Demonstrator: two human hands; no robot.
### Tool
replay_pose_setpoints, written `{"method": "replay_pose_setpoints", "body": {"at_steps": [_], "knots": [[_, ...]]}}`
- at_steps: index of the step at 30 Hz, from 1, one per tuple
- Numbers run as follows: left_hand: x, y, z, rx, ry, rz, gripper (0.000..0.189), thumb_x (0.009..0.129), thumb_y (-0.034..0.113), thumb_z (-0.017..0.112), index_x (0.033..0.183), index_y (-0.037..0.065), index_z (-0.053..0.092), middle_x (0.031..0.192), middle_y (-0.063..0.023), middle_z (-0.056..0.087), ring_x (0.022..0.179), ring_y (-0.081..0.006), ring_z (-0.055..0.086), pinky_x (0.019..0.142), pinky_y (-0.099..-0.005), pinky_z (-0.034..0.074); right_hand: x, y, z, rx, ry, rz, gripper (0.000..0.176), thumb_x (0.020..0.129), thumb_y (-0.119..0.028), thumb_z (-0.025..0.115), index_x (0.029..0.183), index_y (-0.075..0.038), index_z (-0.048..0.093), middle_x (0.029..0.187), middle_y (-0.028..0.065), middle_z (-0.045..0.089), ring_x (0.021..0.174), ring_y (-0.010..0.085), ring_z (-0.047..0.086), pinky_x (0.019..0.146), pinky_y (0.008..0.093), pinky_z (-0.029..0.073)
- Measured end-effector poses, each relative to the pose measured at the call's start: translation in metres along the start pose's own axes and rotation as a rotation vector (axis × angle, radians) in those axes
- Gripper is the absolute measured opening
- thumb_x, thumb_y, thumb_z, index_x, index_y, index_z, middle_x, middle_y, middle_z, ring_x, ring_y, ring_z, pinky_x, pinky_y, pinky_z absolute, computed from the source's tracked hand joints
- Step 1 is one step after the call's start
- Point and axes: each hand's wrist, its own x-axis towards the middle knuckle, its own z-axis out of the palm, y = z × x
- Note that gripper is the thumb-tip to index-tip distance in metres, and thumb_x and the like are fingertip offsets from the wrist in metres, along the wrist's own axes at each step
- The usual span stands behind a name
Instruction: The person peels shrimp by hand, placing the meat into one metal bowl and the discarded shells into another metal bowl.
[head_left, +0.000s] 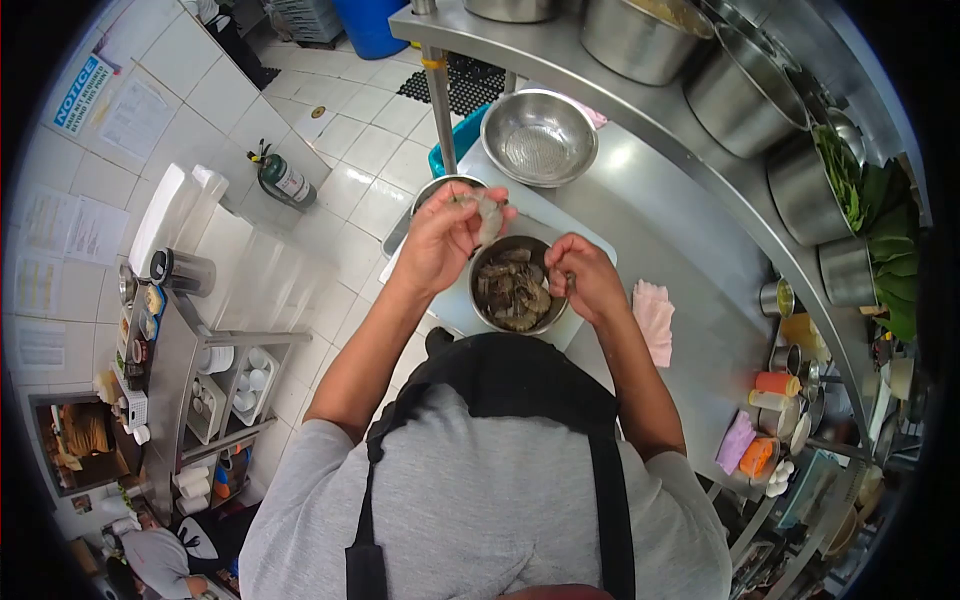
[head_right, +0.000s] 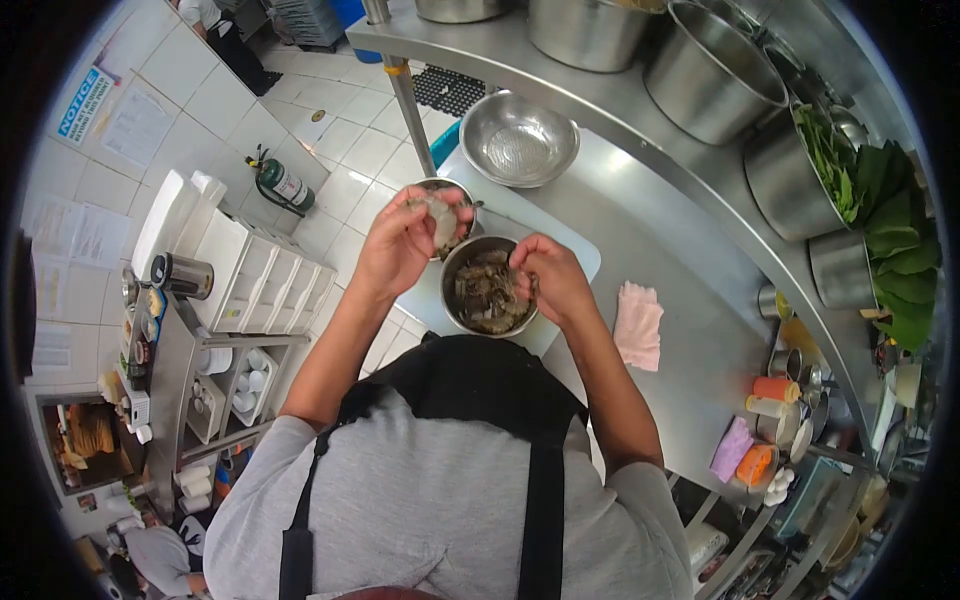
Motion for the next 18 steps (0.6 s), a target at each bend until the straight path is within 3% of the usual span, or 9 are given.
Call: {"method": "replay_pose_setpoints", "body": {"at_steps": [3, 4, 5, 8, 10, 11, 13, 15, 18], "knots": [[-0.003, -0.008, -0.013, 0.154, 0.053, -0.106, 0.006, 0.102, 0.012, 0.062, 0.106, 0.007, 0.060, 0.124, -0.0109, 0.068, 0.106, -0.0192, 0.069, 0.088, -0.0327, 0.059, -0.003, -0.003, 0.005, 0.018, -0.056, -0.060, 0.007, 0.091, 0.002, 0.057, 0.092, -0.004, 0.058, 0.081, 0.0024, 0.056, 0.059, 0.0097, 0.047, 0.053, 0.0267, 0.039], [-0.005, -0.015, -0.008, 0.247, 0.075, -0.058, 0.015, 0.105, 0.016, 0.060, 0.114, 0.006, 0.064, 0.119, -0.0053, 0.069, 0.104, -0.0153, 0.068, 0.084, -0.0294, 0.058, -0.004, -0.006, 0.006, 0.020, -0.077, -0.082, 0.006, 0.091, 0.000, 0.062, 0.093, -0.004, 0.058, 0.081, 0.0012, 0.057, 0.060, 0.0084, 0.048, 0.053, 0.0271, 0.040], [-0.006, -0.017, -0.006, 0.246, 0.071, -0.061, 0.015, 0.105, 0.016, 0.060, 0.114, 0.006, 0.064, 0.119, -0.0053, 0.069, 0.104, -0.0153, 0.068, 0.084, -0.0294, 0.058, -0.005, -0.011, 0.008, 0.020, -0.073, -0.084, 0.006, 0.091, 0.000, 0.062, 0.093, -0.004, 0.058, 0.081, 0.0012, 0.057, 0.060, 0.0084, 0.048, 0.053, 0.0271, 0.040], [-0.008, -0.020, -0.002, 0.619, -0.058, -0.170, 0.031, 0.106, 0.022, 0.061, 0.128, 0.001, 0.067, 0.106, -0.0036, 0.071, 0.094, -0.0103, 0.066, 0.076, -0.0264, 0.055, -0.007, -0.034, 0.024, -0.230, -0.032, -0.222, 0.008, 0.094, -0.006, 0.067, 0.096, -0.003, 0.060, 0.085, 0.0009, 0.061, 0.067, 0.0077, 0.055, 0.059, 0.0276, 0.046], [-0.008, -0.018, -0.001, 0.714, -0.117, -0.201, 0.031, 0.106, 0.023, 0.061, 0.126, 0.001, 0.069, 0.105, -0.0039, 0.071, 0.093, -0.0100, 0.066, 0.076, -0.0264, 0.055, -0.010, -0.049, 0.045, -0.567, -0.022, -0.383, 0.016, 0.094, -0.011, 0.071, 0.100, -0.001, 0.061, 0.087, 0.0013, 0.065, 0.077, 0.0082, 0.062, 0.069, 0.0270, 0.051], [-0.008, -0.018, -0.001, 0.812, -0.172, -0.224, 0.031, 0.106, 0.024, 0.061, 0.124, 0.001, 0.070, 0.104, -0.0041, 0.072, 0.092, -0.0098, 0.066, 0.076, -0.0263, 0.055, -0.009, -0.051, 0.048, -0.565, -0.020, -0.377, 0.016, 0.094, -0.011, 0.071, 0.100, -0.001, 0.061, 0.087, 0.0013, 0.065, 0.077, 0.0082, 0.062, 0.069, 0.0270, 0.051], [-0.010, -0.023, -0.003, 0.801, -0.149, -0.249, 0.031, 0.106, 0.025, 0.062, 0.121, 0.000, 0.072, 0.101, -0.0044, 0.073, 0.090, -0.0099, 0.066, 0.075, -0.0259, 0.054, -0.008, -0.052, 0.052, -0.769, -0.066, -0.469, 0.018, 0.093, -0.013, 0.073, 0.100, 0.000, 0.062, 0.088, 0.0028, 0.067, 0.083, 0.0096, 0.064, 0.076, 0.0275, 0.053], [-0.013, -0.028, -0.005, 0.830, -0.060, -0.202, 0.031, 0.105, 0.028, 0.063, 0.118, 0.002, 0.075, 0.092, -0.0032, 0.072, 0.079, -0.0083, 0.065, 0.071, -0.0249, 0.054, -0.007, -0.045, 0.051, -0.804, -0.037, -0.480, 0.018, 0.093, -0.012, 0.074, 0.097, 0.000, 0.062, 0.088, 0.0045, 0.068, 0.082, 0.0119, 0.065, 0.075, 0.0289, 0.053], [-0.020, -0.043, -0.008, 0.696, 0.017, -0.196, 0.030, 0.105, 0.026, 0.063, 0.117, 0.001, 0.075, 0.097, -0.0034, 0.074, 0.085, -0.0090, 0.066, 0.073, -0.0249, 0.055, -0.006, -0.029, 0.053, -0.906, 0.040, -0.584, 0.016, 0.092, -0.010, 0.072, 0.093, 0.001, 0.060, 0.087, 0.0083, 0.068, 0.079, 0.0166, 0.066, 0.074, 0.0312, 0.054]]}}
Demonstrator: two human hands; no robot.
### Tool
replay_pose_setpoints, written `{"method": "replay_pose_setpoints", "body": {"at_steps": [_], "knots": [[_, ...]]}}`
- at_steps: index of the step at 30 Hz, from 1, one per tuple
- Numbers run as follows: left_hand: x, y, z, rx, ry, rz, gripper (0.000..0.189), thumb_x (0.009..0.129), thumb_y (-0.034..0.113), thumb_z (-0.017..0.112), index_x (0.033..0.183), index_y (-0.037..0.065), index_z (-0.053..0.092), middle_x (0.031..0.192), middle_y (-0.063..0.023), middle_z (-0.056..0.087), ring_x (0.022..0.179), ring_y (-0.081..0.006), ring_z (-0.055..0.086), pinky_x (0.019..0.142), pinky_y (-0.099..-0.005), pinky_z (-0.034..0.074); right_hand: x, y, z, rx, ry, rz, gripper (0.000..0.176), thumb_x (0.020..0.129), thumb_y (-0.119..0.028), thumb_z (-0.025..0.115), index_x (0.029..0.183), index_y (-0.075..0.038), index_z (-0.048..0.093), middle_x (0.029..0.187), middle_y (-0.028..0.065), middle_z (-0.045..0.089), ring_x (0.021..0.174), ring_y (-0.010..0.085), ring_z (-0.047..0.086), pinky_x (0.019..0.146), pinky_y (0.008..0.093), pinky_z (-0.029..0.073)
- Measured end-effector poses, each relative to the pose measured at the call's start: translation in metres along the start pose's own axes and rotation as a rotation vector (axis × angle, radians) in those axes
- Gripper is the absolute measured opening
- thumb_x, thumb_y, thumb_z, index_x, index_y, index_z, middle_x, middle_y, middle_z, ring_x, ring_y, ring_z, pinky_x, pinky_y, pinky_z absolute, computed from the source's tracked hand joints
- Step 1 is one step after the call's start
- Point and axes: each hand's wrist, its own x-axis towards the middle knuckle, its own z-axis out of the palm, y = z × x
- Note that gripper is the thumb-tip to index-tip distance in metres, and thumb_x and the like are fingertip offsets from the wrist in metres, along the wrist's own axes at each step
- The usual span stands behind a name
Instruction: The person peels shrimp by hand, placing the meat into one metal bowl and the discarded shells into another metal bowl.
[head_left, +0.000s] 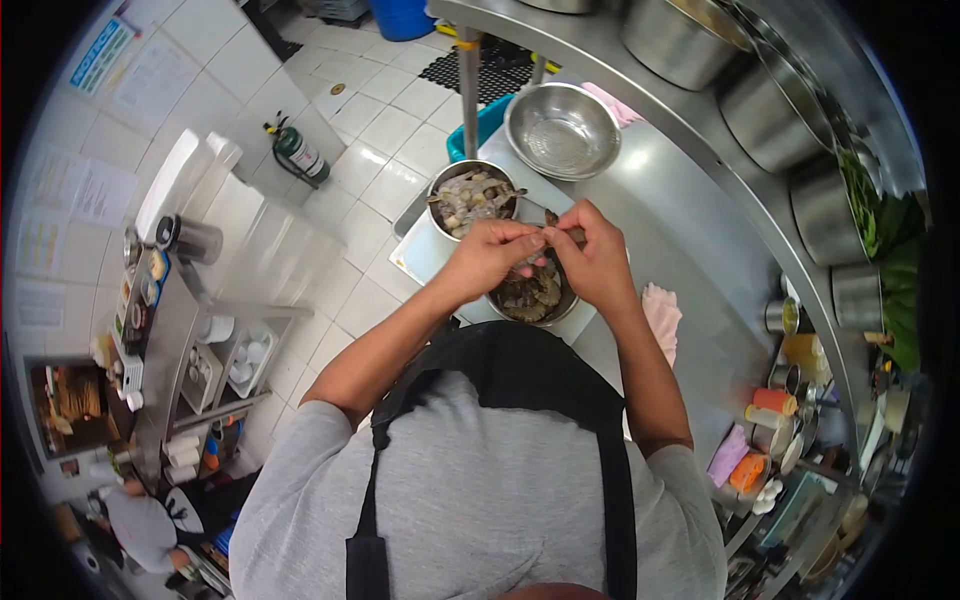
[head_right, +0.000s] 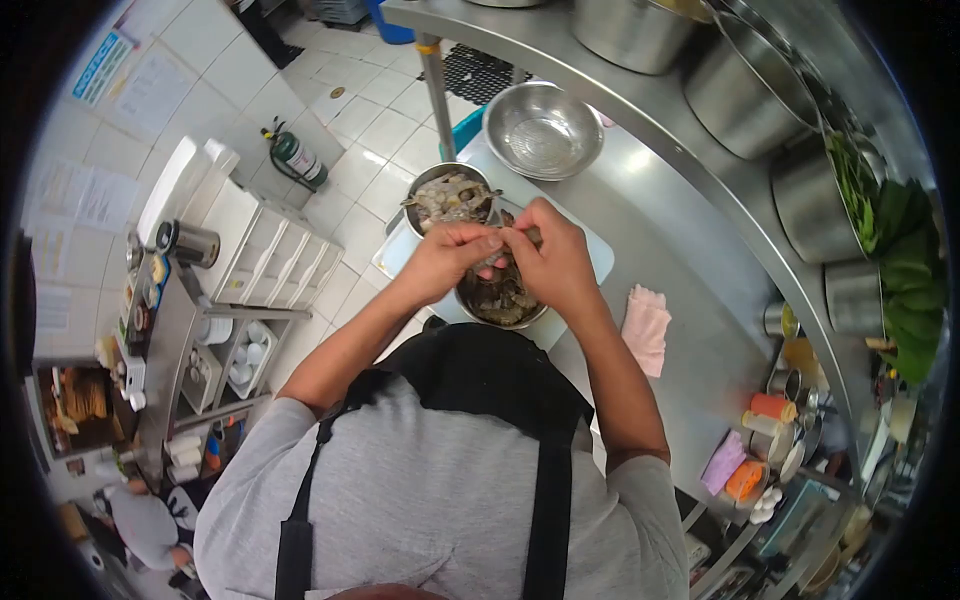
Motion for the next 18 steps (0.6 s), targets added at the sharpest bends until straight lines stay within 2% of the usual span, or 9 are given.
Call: {"method": "replay_pose_setpoints", "body": {"at_steps": [2, 5, 7, 9, 11, 13, 14, 16, 18], "knots": [[-0.003, 0.003, 0.012, -0.105, 0.010, 0.001, 0.028, 0.104, 0.024, 0.064, 0.115, 0.001, 0.075, 0.095, -0.0022, 0.073, 0.084, -0.0089, 0.067, 0.073, -0.0255, 0.055, -0.005, 0.012, 0.011, -0.147, 0.160, -0.214, 0.012, 0.093, -0.004, 0.068, 0.089, 0.000, 0.058, 0.086, 0.0128, 0.067, 0.075, 0.0228, 0.066, 0.070, 0.0336, 0.054], [-0.007, -0.010, 0.019, 0.028, -0.009, 0.025, 0.025, 0.104, 0.020, 0.064, 0.112, -0.001, 0.075, 0.093, -0.0023, 0.073, 0.079, -0.0082, 0.066, 0.072, -0.0253, 0.055, -0.004, 0.038, 0.025, -0.054, 0.367, -0.239, 0.011, 0.094, -0.003, 0.066, 0.089, 0.000, 0.057, 0.083, 0.0109, 0.065, 0.074, 0.0219, 0.065, 0.066, 0.0341, 0.053], [-0.001, -0.012, 0.015, 0.078, 0.009, 0.107, 0.022, 0.102, 0.017, 0.066, 0.108, -0.002, 0.075, 0.089, -0.0021, 0.072, 0.073, -0.0077, 0.065, 0.068, -0.0250, 0.054, -0.003, 0.055, 0.027, 0.019, 0.400, -0.084, 0.009, 0.094, -0.002, 0.065, 0.090, -0.001, 0.057, 0.080, 0.0068, 0.062, 0.070, 0.0174, 0.062, 0.059, 0.0318, 0.050], [0.012, -0.009, -0.003, 0.382, 0.214, 0.206, 0.022, 0.097, 0.019, 0.069, 0.101, -0.001, 0.077, 0.080, -0.0089, 0.074, 0.069, -0.0137, 0.067, 0.064, -0.0336, 0.054, -0.001, 0.074, 0.022, 0.765, 0.278, 0.367, 0.007, 0.093, -0.001, 0.064, 0.093, -0.003, 0.057, 0.078, 0.0025, 0.058, 0.066, 0.0115, 0.057, 0.056, 0.0274, 0.045], [0.032, -0.013, -0.033, 0.674, 0.347, 0.264, 0.023, 0.092, 0.023, 0.069, 0.101, 0.003, 0.077, 0.085, -0.0196, 0.073, 0.073, -0.0323, 0.072, 0.067, -0.0420, 0.054, -0.001, 0.070, 0.022, 0.747, 0.276, 0.357, 0.007, 0.092, -0.004, 0.064, 0.096, -0.004, 0.058, 0.079, 0.0017, 0.058, 0.061, 0.0084, 0.053, 0.055, 0.0245, 0.042], [0.043, -0.022, -0.060, 0.932, 0.412, 0.199, 0.028, 0.088, 0.023, 0.069, 0.108, 0.006, 0.077, 0.095, -0.0222, 0.074, 0.087, -0.0404, 0.072, 0.078, -0.0482, 0.056, 0.004, 0.072, 0.020, 0.592, 0.155, 0.375, 0.007, 0.093, -0.006, 0.063, 0.096, -0.003, 0.059, 0.077, 0.0014, 0.058, 0.060, 0.0086, 0.053, 0.054, 0.0247, 0.042], [0.044, -0.024, -0.066, 0.921, 0.481, 0.454, 0.032, 0.088, 0.024, 0.069, 0.113, 0.005, 0.076, 0.103, -0.0232, 0.073, 0.097, -0.0401, 0.071, 0.084, -0.0462, 0.056, 0.007, 0.076, 0.019, 0.513, 0.106, 0.325, 0.007, 0.094, -0.010, 0.063, 0.096, -0.003, 0.060, 0.077, 0.0016, 0.061, 0.064, 0.0087, 0.056, 0.056, 0.0252, 0.044], [0.044, -0.028, -0.065, 0.595, 0.534, 0.247, 0.032, 0.093, 0.026, 0.068, 0.112, 0.002, 0.075, 0.107, -0.0206, 0.075, 0.101, -0.0331, 0.072, 0.089, -0.0413, 0.056, 0.016, 0.052, 0.016, 0.232, 0.010, 0.269, 0.008, 0.095, -0.012, 0.064, 0.097, -0.005, 0.061, 0.082, 0.0007, 0.062, 0.071, 0.0082, 0.057, 0.062, 0.0251, 0.046], [0.032, -0.013, -0.044, 0.057, 0.376, -0.003, 0.047, 0.104, 0.043, 0.054, 0.123, 0.003, 0.069, 0.120, -0.0143, 0.072, 0.110, -0.0300, 0.070, 0.096, -0.0462, 0.052, 0.028, 0.046, 0.024, 0.078, -0.084, 0.040, 0.012, 0.096, -0.015, 0.064, 0.097, -0.003, 0.064, 0.083, 0.0015, 0.065, 0.076, 0.0096, 0.060, 0.069, 0.0262, 0.049]]}}
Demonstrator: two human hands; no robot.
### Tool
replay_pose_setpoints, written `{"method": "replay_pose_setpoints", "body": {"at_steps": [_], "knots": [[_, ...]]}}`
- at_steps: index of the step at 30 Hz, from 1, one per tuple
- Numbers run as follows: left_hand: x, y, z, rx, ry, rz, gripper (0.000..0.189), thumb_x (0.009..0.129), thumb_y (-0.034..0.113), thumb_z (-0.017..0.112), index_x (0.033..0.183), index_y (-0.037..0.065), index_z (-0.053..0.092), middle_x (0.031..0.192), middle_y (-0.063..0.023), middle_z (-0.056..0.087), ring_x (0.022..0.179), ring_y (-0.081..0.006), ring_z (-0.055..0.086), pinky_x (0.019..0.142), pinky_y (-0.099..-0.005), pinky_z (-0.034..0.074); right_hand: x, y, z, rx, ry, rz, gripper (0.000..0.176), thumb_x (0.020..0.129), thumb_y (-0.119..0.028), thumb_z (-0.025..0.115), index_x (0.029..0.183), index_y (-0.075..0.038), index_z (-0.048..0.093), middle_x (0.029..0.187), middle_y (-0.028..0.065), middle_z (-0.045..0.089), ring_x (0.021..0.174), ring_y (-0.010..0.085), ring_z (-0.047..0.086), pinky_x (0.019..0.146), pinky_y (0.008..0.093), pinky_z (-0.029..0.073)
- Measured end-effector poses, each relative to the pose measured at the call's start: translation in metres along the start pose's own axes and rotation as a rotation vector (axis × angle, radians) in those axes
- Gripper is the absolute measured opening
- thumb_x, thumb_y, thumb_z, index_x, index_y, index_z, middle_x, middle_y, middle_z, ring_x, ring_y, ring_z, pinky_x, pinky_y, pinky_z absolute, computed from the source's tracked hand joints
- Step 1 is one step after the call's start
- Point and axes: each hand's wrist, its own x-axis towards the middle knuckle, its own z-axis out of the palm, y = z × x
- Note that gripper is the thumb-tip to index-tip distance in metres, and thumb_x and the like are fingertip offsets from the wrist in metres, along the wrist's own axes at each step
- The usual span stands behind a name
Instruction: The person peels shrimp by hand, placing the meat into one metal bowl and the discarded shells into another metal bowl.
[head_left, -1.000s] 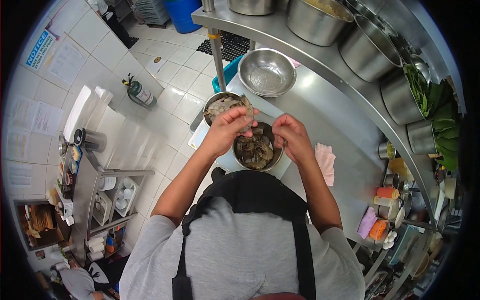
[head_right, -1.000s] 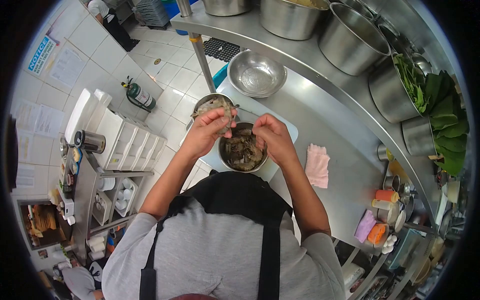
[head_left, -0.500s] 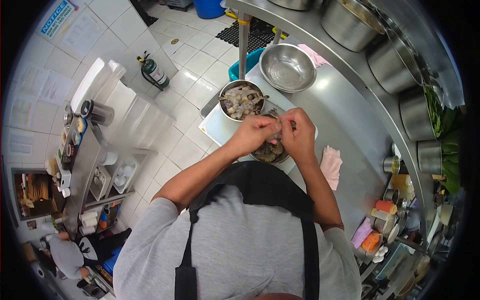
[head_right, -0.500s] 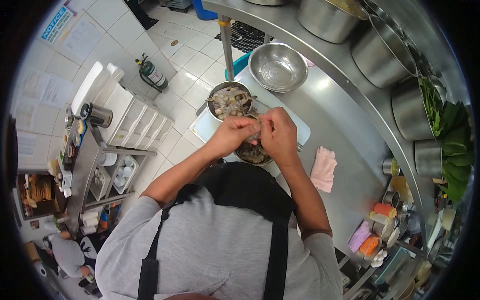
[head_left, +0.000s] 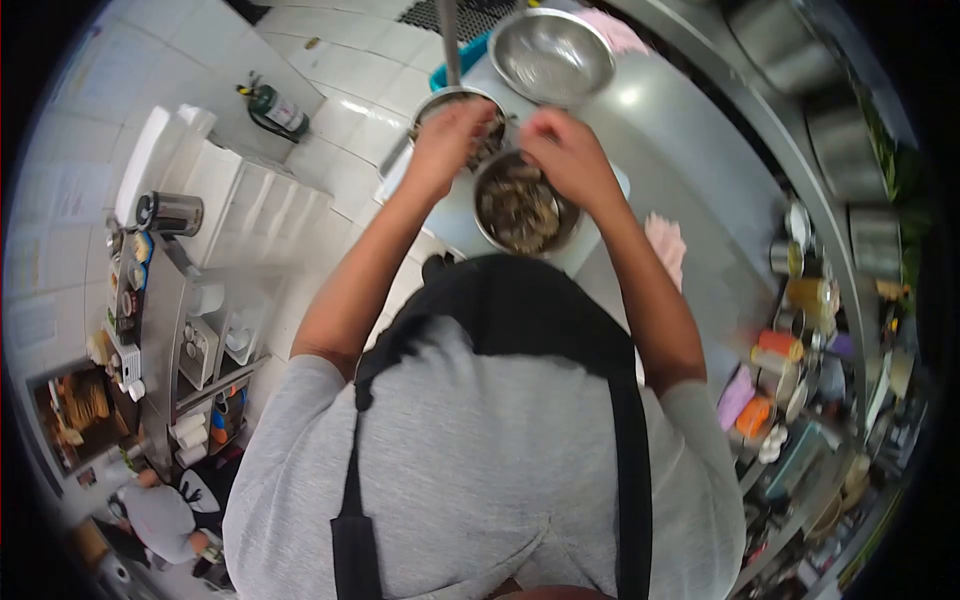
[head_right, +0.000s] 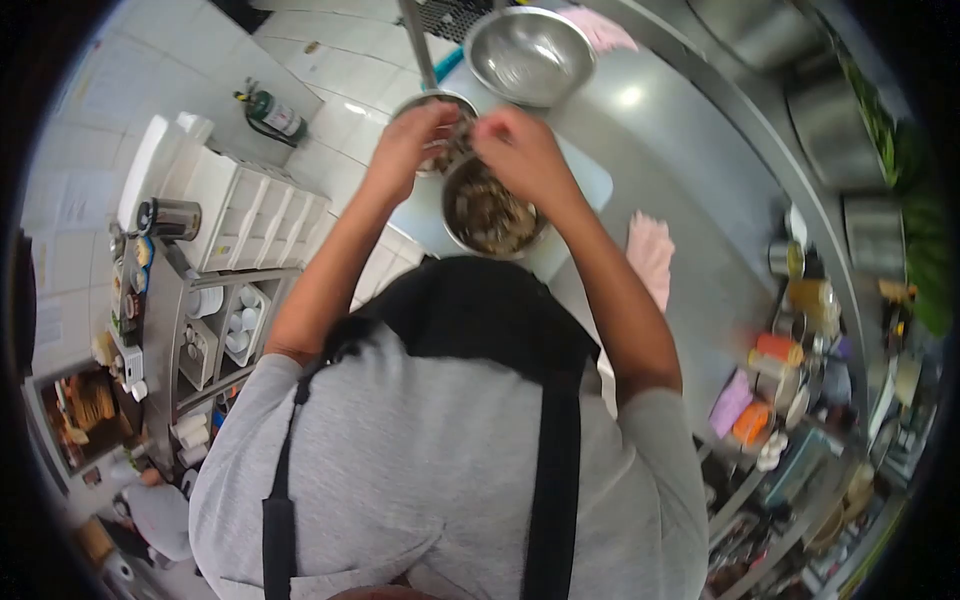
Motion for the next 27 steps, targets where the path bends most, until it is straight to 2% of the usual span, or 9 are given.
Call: {"method": "replay_pose_setpoints", "body": {"at_steps": [3, 5, 11, 14, 17, 19, 21, 23, 27], "knots": [[-0.011, -0.006, 0.009, -0.855, -0.331, -0.526, 0.056, 0.110, 0.051, 0.036, 0.133, 0.005, 0.057, 0.128, -0.0119, 0.066, 0.121, -0.0315, 0.065, 0.105, -0.0544, 0.048, 0.007, -0.042, 0.008, -0.267, -0.226, -0.045, 0.019, 0.092, -0.022, 0.064, 0.098, -0.005, 0.072, 0.093, 0.0116, 0.072, 0.088, 0.0246, 0.069, 0.080, 0.0365, 0.054], [-0.021, -0.008, 0.013, -0.982, -0.282, -0.564, 0.046, 0.112, 0.042, 0.036, 0.130, 0.004, 0.056, 0.123, -0.0140, 0.067, 0.122, -0.0313, 0.064, 0.107, -0.0535, 0.049, 0.010, -0.043, 0.014, -0.617, -0.109, -0.369, 0.019, 0.086, -0.021, 0.063, 0.093, -0.007, 0.074, 0.093, 0.0135, 0.074, 0.081, 0.0361, 0.069, 0.075, 0.0432, 0.055], [-0.020, -0.016, -0.054, -1.033, -0.132, -0.498, 0.034, 0.108, 0.027, 0.050, 0.127, 0.001, 0.059, 0.128, -0.0163, 0.065, 0.124, -0.0367, 0.062, 0.107, -0.0522, 0.050, -0.001, -0.038, -0.014, -0.526, -0.195, -0.080, 0.017, 0.087, -0.019, 0.067, 0.094, -0.005, 0.073, 0.090, 0.0156, 0.072, 0.081, 0.0354, 0.070, 0.076, 0.0441, 0.055], [-0.013, -0.003, -0.097, -1.000, -0.097, -0.262, 0.033, 0.107, 0.025, 0.053, 0.123, -0.002, 0.060, 0.123, -0.0176, 0.067, 0.123, -0.0392, 0.061, 0.107, -0.0509, 0.050, -0.009, -0.007, -0.018, -0.644, -0.299, 0.056, 0.015, 0.085, -0.017, 0.066, 0.090, -0.006, 0.074, 0.087, 0.0167, 0.073, 0.082, 0.0367, 0.070, 0.075, 0.0458, 0.055], [0.017, 0.001, -0.124, -0.951, 0.163, -0.128, 0.033, 0.107, 0.025, 0.051, 0.124, -0.001, 0.061, 0.122, -0.0168, 0.068, 0.120, -0.0386, 0.063, 0.106, -0.0494, 0.050, -0.023, 0.027, 0.004, -0.905, -0.445, 0.163, 0.016, 0.084, -0.015, 0.064, 0.087, -0.006, 0.076, 0.087, 0.0189, 0.073, 0.085, 0.0366, 0.072, 0.076, 0.0461, 0.057], [0.052, -0.022, -0.147, -0.683, 0.262, -0.040, 0.040, 0.106, 0.033, 0.053, 0.129, 0.003, 0.061, 0.133, -0.0156, 0.064, 0.130, -0.0365, 0.057, 0.114, -0.0561, 0.040, -0.031, 0.049, 0.025, -1.074, -0.522, 0.177, 0.016, 0.082, -0.014, 0.065, 0.087, -0.004, 0.076, 0.088, 0.0201, 0.074, 0.087, 0.0355, 0.073, 0.077, 0.0454, 0.058], [0.072, -0.029, -0.146, -0.111, 0.371, -0.204, 0.053, 0.103, 0.044, 0.056, 0.142, 0.007, 0.057, 0.149, -0.0140, 0.055, 0.143, -0.0347, 0.044, 0.120, -0.0615, 0.024, -0.038, 0.069, 0.038, -1.174, -0.603, 0.144, 0.017, 0.077, -0.011, 0.066, 0.087, -0.001, 0.074, 0.088, 0.0215, 0.074, 0.087, 0.0379, 0.073, 0.078, 0.0472, 0.058], [0.082, -0.048, -0.148, -0.025, 0.417, -0.208, 0.069, 0.100, 0.047, 0.060, 0.150, 0.001, 0.049, 0.159, -0.0169, 0.044, 0.153, -0.0354, 0.028, 0.121, -0.0570, 0.024, -0.040, 0.072, 0.043, -1.163, -0.597, 0.115, 0.018, 0.077, -0.011, 0.066, 0.089, 0.000, 0.073, 0.088, 0.0226, 0.074, 0.087, 0.0386, 0.073, 0.078, 0.0475, 0.058], [0.053, -0.024, -0.133, -0.026, 0.396, -0.049, 0.060, 0.100, 0.039, 0.064, 0.144, 0.000, 0.056, 0.148, -0.0156, 0.056, 0.142, -0.0308, 0.046, 0.118, -0.0461, 0.034, -0.040, 0.061, 0.033, -1.121, -0.481, 0.123, 0.025, 0.076, -0.010, 0.066, 0.098, 0.000, 0.071, 0.088, 0.0229, 0.074, 0.088, 0.0397, 0.073, 0.076, 0.0483, 0.058]]}}
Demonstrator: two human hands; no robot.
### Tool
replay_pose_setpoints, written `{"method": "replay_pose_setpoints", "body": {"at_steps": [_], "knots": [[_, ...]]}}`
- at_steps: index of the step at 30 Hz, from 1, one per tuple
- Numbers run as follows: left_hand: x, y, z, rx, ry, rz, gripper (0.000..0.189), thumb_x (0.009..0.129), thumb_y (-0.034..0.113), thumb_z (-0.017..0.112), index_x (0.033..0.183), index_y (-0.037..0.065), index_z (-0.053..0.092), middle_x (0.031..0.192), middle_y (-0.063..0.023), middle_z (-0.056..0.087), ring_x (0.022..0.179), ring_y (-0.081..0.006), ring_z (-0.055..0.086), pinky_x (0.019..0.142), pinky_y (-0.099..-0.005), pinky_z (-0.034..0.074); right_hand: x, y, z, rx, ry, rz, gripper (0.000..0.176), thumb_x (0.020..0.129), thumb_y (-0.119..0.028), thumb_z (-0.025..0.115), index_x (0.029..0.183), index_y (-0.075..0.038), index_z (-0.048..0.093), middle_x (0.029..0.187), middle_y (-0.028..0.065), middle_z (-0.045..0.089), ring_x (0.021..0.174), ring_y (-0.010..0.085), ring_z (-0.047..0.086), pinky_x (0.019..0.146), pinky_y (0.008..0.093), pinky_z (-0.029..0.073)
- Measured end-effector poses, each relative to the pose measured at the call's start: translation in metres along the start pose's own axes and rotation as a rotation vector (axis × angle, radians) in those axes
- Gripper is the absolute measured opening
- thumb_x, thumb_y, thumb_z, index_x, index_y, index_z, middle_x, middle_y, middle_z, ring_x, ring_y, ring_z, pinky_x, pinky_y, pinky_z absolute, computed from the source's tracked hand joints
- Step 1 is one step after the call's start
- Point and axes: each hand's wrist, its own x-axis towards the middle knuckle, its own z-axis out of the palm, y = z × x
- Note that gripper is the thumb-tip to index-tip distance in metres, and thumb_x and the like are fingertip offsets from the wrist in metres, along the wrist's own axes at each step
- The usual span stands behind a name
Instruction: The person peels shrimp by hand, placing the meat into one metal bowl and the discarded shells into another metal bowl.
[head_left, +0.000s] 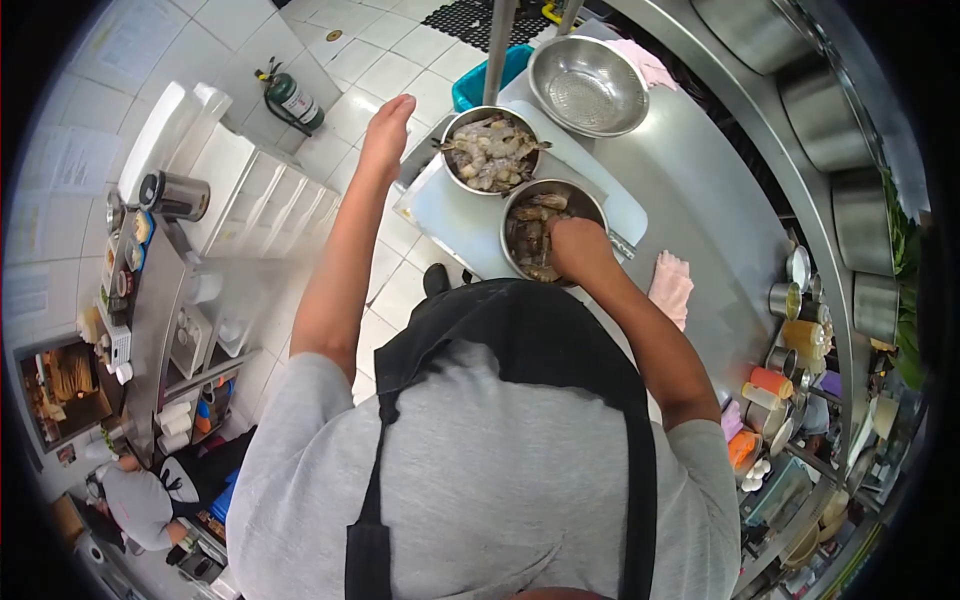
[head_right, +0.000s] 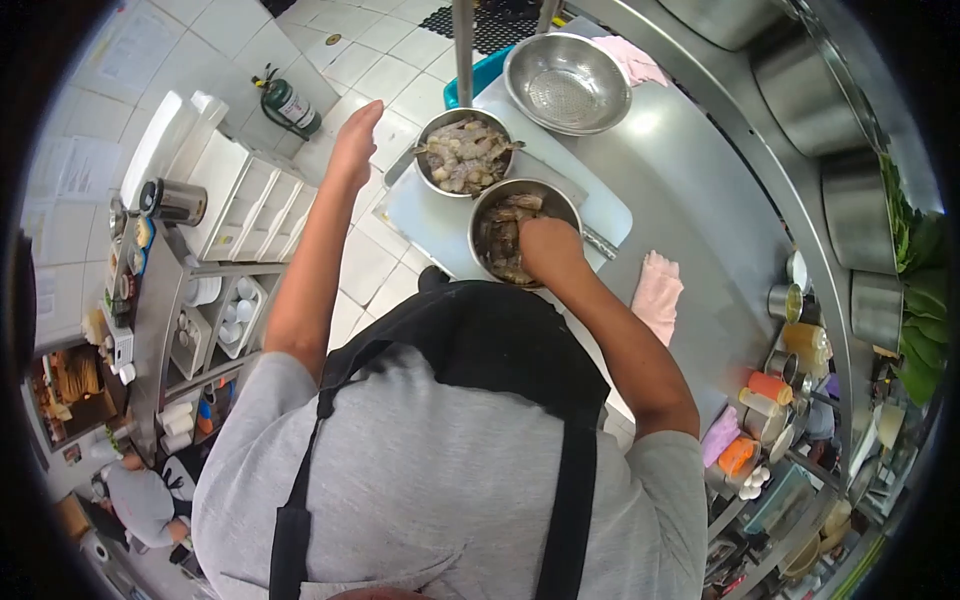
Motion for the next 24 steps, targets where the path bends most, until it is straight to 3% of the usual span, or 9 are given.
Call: {"method": "replay_pose_setpoints", "body": {"at_steps": [2, 6, 8, 12, 14, 16, 18, 22, 24], "knots": [[-0.016, 0.000, 0.004, 0.027, -0.012, 0.091, 0.052, 0.100, 0.038, 0.064, 0.136, 0.000, 0.063, 0.134, -0.0138, 0.066, 0.126, -0.0245, 0.059, 0.108, -0.0380, 0.045, -0.018, 0.000, -0.033, 0.037, 0.086, 0.037, 0.017, 0.079, -0.009, 0.068, 0.093, 0.001, 0.070, 0.087, 0.0213, 0.074, 0.084, 0.0354, 0.074, 0.075, 0.0459, 0.058], [-0.072, 0.018, 0.019, 0.065, -0.712, -0.042, 0.042, 0.105, 0.040, 0.056, 0.115, 0.002, 0.070, 0.109, -0.0079, 0.075, 0.095, -0.0148, 0.071, 0.083, -0.0275, 0.053, -0.040, 0.021, -0.076, 0.638, 0.110, 0.107, 0.020, 0.085, -0.012, 0.073, 0.097, 0.002, 0.065, 0.083, 0.0181, 0.071, 0.076, 0.0276, 0.071, 0.073, 0.0362, 0.057], [-0.106, 0.034, 0.038, 0.303, -0.936, -0.153, 0.042, 0.106, 0.042, 0.055, 0.112, 0.003, 0.070, 0.103, -0.0063, 0.076, 0.092, -0.0136, 0.071, 0.082, -0.0295, 0.054, -0.046, 0.029, -0.075, 1.442, 0.122, 0.096, 0.015, 0.091, -0.006, 0.072, 0.102, -0.001, 0.063, 0.084, 0.0088, 0.070, 0.077, 0.0168, 0.069, 0.070, 0.0287, 0.056], [-0.143, 0.023, 0.090, 0.111, -0.929, -0.114, 0.042, 0.107, 0.045, 0.055, 0.112, 0.004, 0.067, 0.105, -0.0046, 0.074, 0.093, -0.0121, 0.068, 0.086, -0.0278, 0.054, -0.051, 0.009, -0.075, 1.756, 0.318, 0.044, 0.015, 0.093, -0.002, 0.072, 0.103, 0.000, 0.062, 0.098, 0.0074, 0.069, 0.080, 0.0114, 0.067, 0.072, 0.0256, 0.057], [-0.150, 0.020, 0.110, -0.060, -0.734, 0.129, 0.032, 0.107, 0.032, 0.058, 0.112, 0.002, 0.066, 0.095, -0.0009, 0.069, 0.087, -0.0066, 0.061, 0.077, -0.0249, 0.051, -0.050, 0.003, -0.071, 1.689, 0.398, 0.054, 0.015, 0.093, -0.002, 0.071, 0.104, 0.000, 0.062, 0.102, 0.0091, 0.069, 0.084, 0.0144, 0.068, 0.073, 0.0275, 0.057], [-0.150, 0.029, 0.116, -0.085, -0.692, 0.093, 0.024, 0.107, 0.025, 0.059, 0.110, 0.001, 0.064, 0.093, 0.0016, 0.065, 0.082, -0.0056, 0.056, 0.074, -0.0246, 0.047, -0.053, -0.002, -0.076, 1.620, 0.479, 0.061, 0.015, 0.092, -0.001, 0.071, 0.105, -0.001, 0.062, 0.106, 0.0107, 0.068, 0.088, 0.0173, 0.068, 0.074, 0.0293, 0.058], [-0.146, 0.032, 0.116, 0.038, -0.682, 0.224, 0.026, 0.106, 0.026, 0.060, 0.107, 0.000, 0.066, 0.088, 0.0010, 0.064, 0.079, -0.0063, 0.056, 0.071, -0.0254, 0.047, -0.064, -0.007, -0.089, 0.829, 0.926, 0.017, 0.023, 0.089, -0.002, 0.071, 0.111, -0.002, 0.064, 0.112, 0.0128, 0.068, 0.101, 0.0281, 0.067, 0.086, 0.0385, 0.056], [-0.148, 0.041, 0.113, 0.284, -0.735, 0.267, 0.028, 0.105, 0.026, 0.062, 0.102, 0.000, 0.069, 0.082, 0.0004, 0.063, 0.076, -0.0067, 0.055, 0.068, -0.0266, 0.046, -0.069, -0.001, -0.113, 0.426, 0.987, -0.118, 0.030, 0.087, -0.005, 0.070, 0.116, -0.004, 0.065, 0.118, 0.0144, 0.066, 0.113, 0.0362, 0.061, 0.099, 0.0462, 0.048], [-0.148, 0.043, 0.118, 0.368, -0.851, 0.235, 0.029, 0.108, 0.028, 0.059, 0.115, 0.001, 0.067, 0.094, 0.0018, 0.067, 0.088, -0.0039, 0.059, 0.081, -0.0231, 0.049, -0.063, 0.008, -0.107, 0.459, 0.757, -0.250, 0.036, 0.087, -0.007, 0.069, 0.123, -0.006, 0.064, 0.121, 0.0152, 0.066, 0.117, 0.0367, 0.060, 0.105, 0.0486, 0.043]]}}
